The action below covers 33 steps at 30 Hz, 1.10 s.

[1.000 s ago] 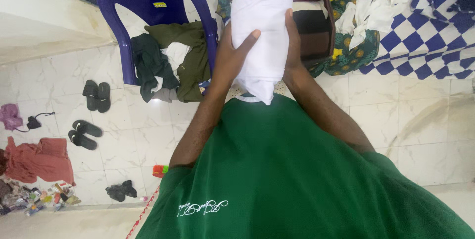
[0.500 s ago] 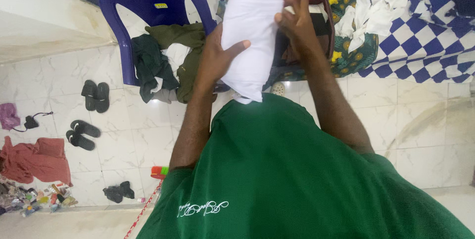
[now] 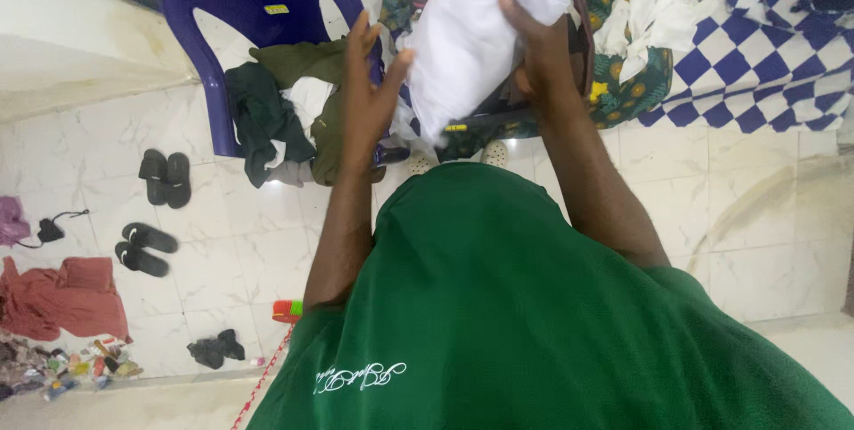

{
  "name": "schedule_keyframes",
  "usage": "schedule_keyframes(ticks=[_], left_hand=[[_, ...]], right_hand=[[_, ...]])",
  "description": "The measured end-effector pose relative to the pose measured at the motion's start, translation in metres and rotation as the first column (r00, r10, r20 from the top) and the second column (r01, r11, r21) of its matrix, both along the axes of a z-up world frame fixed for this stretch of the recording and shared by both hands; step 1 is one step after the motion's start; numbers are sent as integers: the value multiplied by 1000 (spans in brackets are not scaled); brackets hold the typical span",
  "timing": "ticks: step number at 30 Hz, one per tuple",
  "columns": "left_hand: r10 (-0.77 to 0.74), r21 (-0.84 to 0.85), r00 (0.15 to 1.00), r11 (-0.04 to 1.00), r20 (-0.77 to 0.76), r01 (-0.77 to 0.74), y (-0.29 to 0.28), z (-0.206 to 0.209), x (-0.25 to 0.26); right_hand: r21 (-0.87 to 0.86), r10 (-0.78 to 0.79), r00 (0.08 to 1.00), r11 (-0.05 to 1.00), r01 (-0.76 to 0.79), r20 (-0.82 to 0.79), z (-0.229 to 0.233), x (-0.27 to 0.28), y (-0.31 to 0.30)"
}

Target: The person picks up several garments from a chair and a surface, folding a black t-shirt, a brown cloth, and multiple white and grey shirts one by one before placing them into an open suitcase.

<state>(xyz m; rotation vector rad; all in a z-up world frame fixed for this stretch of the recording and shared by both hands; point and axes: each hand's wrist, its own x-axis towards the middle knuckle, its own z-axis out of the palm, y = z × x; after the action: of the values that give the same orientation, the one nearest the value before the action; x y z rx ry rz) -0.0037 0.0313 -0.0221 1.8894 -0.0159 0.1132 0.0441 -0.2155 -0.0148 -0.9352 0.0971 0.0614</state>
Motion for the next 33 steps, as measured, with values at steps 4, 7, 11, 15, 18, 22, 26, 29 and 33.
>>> schedule_keyframes(ticks=[4, 7, 11, 15, 18, 22, 26, 29, 33], left_hand=[[-13, -156, 851, 984, -526, -82, 5, -3, -22], [-182, -441, 734, 880, -655, -175, -4, -6, -33], [-159, -696, 857, 663, -491, -276, -15, -42, -31], [-210, -782, 811, 474, -546, -405, -1, -66, -47], [-148, -757, 786, 422, -601, -499, 2, -75, -60], [-57, -686, 749, 450, -660, -571, 5, -85, -69], [-99, -644, 709, 519, -699, -562, 2, -103, -79], [-40, -461, 581, 654, -813, -600, -7, -129, -79], [-167, -531, 598, 679, -784, -507, -24, -185, -73]], right_hand=[[61, -121, 992, 990, 123, -44, -22, -3, -3], [103, -99, 975, 987, 121, -198, -38, -12, 17], [342, 61, 963, 939, 33, -262, -54, -32, 50], [450, 184, 943, 892, -41, -279, -67, -45, 61], [502, 255, 888, 864, -33, -381, -88, -54, 63], [421, 264, 843, 906, -50, -468, -128, -66, 55], [425, 301, 839, 900, -94, -454, -160, -91, 30], [379, 274, 794, 924, -59, -543, -178, -105, 13], [166, 109, 711, 986, 11, -695, -211, -104, -8]])
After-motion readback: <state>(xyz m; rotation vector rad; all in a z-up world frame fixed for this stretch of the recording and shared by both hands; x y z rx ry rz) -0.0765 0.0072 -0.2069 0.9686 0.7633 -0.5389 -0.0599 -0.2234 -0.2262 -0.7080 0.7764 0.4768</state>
